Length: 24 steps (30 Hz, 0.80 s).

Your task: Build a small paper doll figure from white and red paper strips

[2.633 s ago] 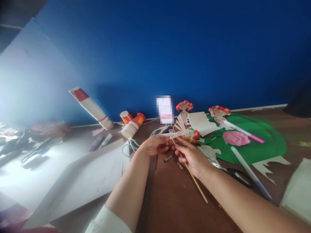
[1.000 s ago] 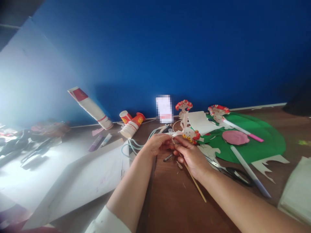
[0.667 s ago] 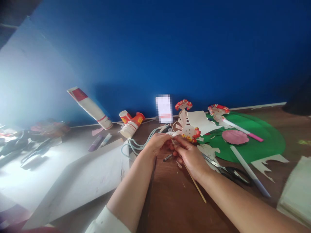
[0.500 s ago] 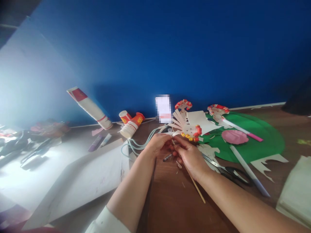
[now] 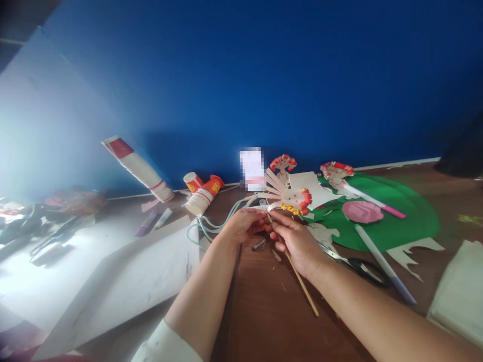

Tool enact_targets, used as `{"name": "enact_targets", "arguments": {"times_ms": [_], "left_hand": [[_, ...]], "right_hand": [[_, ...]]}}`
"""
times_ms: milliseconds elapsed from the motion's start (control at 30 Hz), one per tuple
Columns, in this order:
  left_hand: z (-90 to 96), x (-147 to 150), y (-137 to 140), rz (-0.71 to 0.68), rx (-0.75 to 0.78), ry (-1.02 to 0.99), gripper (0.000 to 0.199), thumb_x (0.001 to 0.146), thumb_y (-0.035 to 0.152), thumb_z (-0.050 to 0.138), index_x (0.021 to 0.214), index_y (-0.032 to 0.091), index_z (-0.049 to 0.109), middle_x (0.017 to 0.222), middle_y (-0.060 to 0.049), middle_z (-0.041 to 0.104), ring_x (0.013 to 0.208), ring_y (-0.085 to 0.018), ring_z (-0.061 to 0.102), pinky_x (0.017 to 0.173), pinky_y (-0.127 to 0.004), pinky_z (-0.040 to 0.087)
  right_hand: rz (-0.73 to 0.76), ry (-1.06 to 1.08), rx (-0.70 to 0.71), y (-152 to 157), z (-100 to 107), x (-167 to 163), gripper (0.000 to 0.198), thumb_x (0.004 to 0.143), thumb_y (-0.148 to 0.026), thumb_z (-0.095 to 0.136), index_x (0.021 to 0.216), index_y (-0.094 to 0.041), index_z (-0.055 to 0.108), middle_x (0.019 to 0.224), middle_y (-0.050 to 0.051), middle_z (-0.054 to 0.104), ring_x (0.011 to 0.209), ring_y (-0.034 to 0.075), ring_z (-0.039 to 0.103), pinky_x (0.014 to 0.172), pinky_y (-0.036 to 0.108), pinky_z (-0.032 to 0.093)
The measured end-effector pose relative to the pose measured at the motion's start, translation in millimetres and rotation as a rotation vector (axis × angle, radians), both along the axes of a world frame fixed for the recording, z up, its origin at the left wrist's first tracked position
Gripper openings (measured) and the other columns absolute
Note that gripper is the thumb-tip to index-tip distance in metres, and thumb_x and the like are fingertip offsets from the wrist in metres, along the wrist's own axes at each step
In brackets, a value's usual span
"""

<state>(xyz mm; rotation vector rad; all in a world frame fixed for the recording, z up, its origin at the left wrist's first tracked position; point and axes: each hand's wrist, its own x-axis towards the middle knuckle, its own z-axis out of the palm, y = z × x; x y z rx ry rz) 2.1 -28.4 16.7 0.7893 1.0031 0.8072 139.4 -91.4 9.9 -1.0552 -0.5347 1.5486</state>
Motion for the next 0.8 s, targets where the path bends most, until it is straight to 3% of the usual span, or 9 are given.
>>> {"name": "enact_targets", "arguments": {"times_ms": [500, 800], "left_hand": [[-1.6, 6.5, -1.2, 0.052, -0.053, -0.080, 0.005, 0.082, 0.009, 0.072, 0.082, 0.006, 0.068, 0.064, -0.002, 0.062, 0.058, -0.009, 0.061, 0.069, -0.026, 0.059], [6.1, 6.9, -2.9, 0.036, -0.057, -0.064, 0.004, 0.085, 0.005, 0.064, 0.082, 0.006, 0.066, 0.061, -0.003, 0.062, 0.054, -0.011, 0.062, 0.066, -0.024, 0.056]], "right_hand": [[0.006, 0.101, -0.010, 3.3, -0.8, 3.7, 0.033, 0.067, -0.003, 0.066, 0.091, -0.021, 0.079, 0.070, 0.002, 0.058, 0.055, 0.008, 0.047, 0.033, 0.011, 0.024], [-0.023, 0.063, 0.016, 0.6, -0.2, -1.1, 0.031, 0.069, -0.009, 0.071, 0.095, -0.021, 0.080, 0.066, 0.002, 0.060, 0.053, 0.008, 0.046, 0.034, 0.011, 0.024]]}}
